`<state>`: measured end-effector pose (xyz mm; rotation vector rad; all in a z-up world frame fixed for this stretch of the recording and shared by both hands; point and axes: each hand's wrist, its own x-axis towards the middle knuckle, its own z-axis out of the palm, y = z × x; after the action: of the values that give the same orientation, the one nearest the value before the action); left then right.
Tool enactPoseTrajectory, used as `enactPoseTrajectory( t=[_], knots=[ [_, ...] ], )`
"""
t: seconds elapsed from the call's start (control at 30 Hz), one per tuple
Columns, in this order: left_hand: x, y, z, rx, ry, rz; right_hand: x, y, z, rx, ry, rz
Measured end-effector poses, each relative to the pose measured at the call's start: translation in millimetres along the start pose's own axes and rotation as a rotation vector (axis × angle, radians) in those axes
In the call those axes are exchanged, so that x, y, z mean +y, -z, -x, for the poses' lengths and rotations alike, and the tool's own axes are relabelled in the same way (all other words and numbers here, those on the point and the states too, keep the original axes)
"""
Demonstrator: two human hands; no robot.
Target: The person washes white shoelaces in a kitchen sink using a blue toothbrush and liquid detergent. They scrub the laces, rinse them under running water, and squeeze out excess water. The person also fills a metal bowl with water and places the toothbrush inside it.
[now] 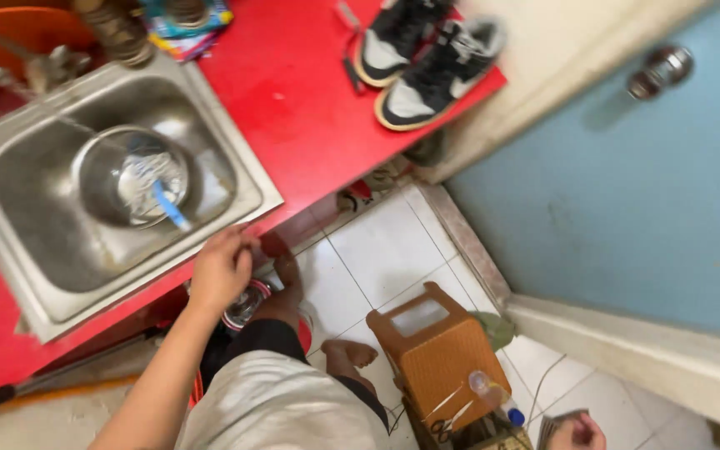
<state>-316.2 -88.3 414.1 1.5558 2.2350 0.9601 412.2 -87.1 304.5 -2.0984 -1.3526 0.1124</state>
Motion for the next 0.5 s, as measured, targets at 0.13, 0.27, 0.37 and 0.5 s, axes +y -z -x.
enactPoseTrajectory(
  t=[0.13, 0.27, 0.37, 0.5],
  knots=[
    [-92, 55, -70, 0.213, 0.609, 0.195, -196, -75, -42, -0.359, 0.161, -0.206],
    [-208, 69, -143, 0.329, 0.852, 0.333, -372, -109, -3, -0.661, 0.237, -0.236],
    [-272, 66, -193, 0.578, 0.936, 0.724, -479, -134, 43, -0.907, 0.398, -0.259],
    [-248, 102, -221, 0.379, 0.997, 0.837, -597, -165, 98, -1.168, 0.685, -0.341]
  ],
)
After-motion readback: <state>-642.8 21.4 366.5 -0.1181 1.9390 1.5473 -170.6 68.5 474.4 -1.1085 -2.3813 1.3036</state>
